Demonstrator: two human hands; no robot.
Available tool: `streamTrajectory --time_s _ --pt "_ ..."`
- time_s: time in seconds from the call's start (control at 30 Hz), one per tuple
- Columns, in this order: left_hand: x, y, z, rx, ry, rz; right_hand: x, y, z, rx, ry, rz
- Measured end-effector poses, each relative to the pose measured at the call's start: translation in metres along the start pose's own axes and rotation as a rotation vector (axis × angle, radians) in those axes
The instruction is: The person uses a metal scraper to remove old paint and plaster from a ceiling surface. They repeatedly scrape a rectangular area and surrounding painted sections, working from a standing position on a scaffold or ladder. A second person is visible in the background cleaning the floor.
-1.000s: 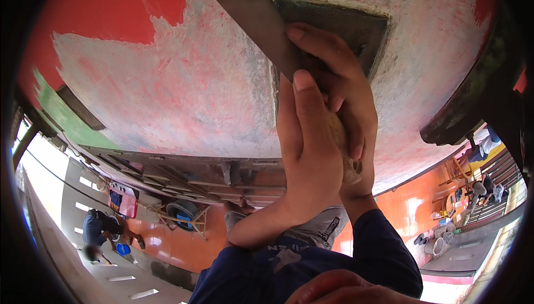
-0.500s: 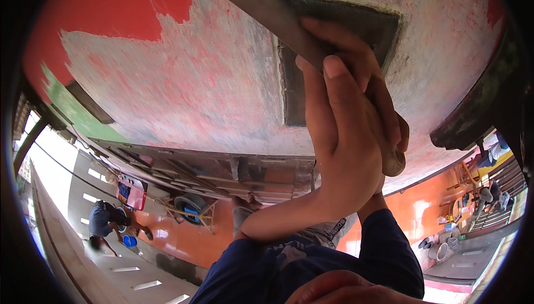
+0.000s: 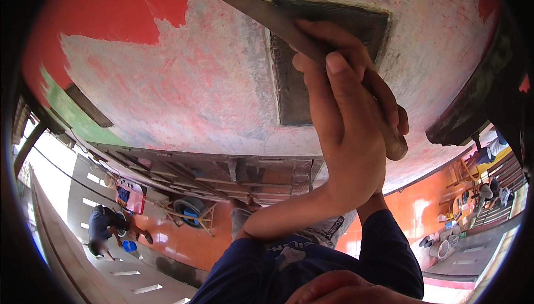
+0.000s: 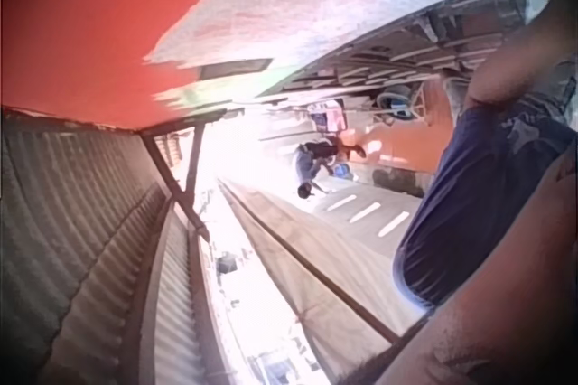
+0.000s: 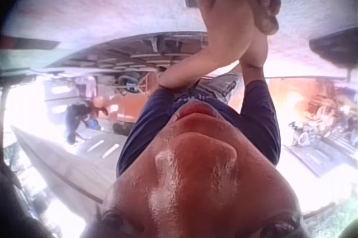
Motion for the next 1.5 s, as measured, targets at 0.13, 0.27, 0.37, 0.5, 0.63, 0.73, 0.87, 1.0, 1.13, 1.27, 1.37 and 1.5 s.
streamTrajectory --time_s 0.13,0.27,0.37,0.5,0.63,0.73,0.87,1.0,1.13,1.27,1.37,1.5 --pt "0.003 0.002 -0.002 -0.029 0.016 -0.013 0.001 0.0 0.002 0.006 -0.001 0.0" --pt "-0.003 0.004 0.003 -0.042 -0.133 0.075 0.002 0.0 0.004 0.013 -0.004 -0.001" --pt "-0.01 0.003 0.01 -0.021 -0.304 0.064 0.002 0.0 0.005 0.012 -0.003 0.003" --pt "-0.012 0.002 0.014 -0.003 -0.325 0.079 0.003 -0.002 0.006 0.015 -0.003 0.01" --pt "-0.017 0.001 0.008 -0.021 -0.269 0.09 0.002 -0.004 0.004 0.016 -0.009 0.013" --pt "-0.03 0.003 0.006 -0.033 -0.251 0.181 0.003 -0.005 0.005 0.011 -0.012 0.021" --pt "-0.05 0.002 0.016 0.008 -0.164 0.302 -0.007 -0.004 0.004 -0.005 0.0 0.057" --pt "-0.047 -0.003 0.029 0.121 -0.177 0.242 -0.039 -0.017 -0.002 -0.087 0.122 0.262" --pt "-0.038 -0.007 0.046 0.25 -0.141 0.185 -0.065 -0.045 0.004 -0.094 0.301 0.587" --pt "-0.033 -0.005 0.086 0.306 -0.075 0.276 -0.065 -0.039 0.013 -0.116 -0.222 -0.157" --pt "-0.033 0.025 0.136 0.257 -0.294 0.262 -0.065 -0.011 0.005 0.117 -0.379 -0.332" --pt "-0.026 0.1 0.219 0.109 -0.471 0.415 -0.115 0.055 -0.014 0.092 -0.029 -0.363"
Point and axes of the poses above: each hand's wrist, its own y-axis away from the middle knuckle, its own z-axis out of the back of the hand, x = y × z, the point moved 1 cm from there along -y, towards the middle knuckle, and after that the axes turned 7 degrees about -y, right-handed, at the moved point
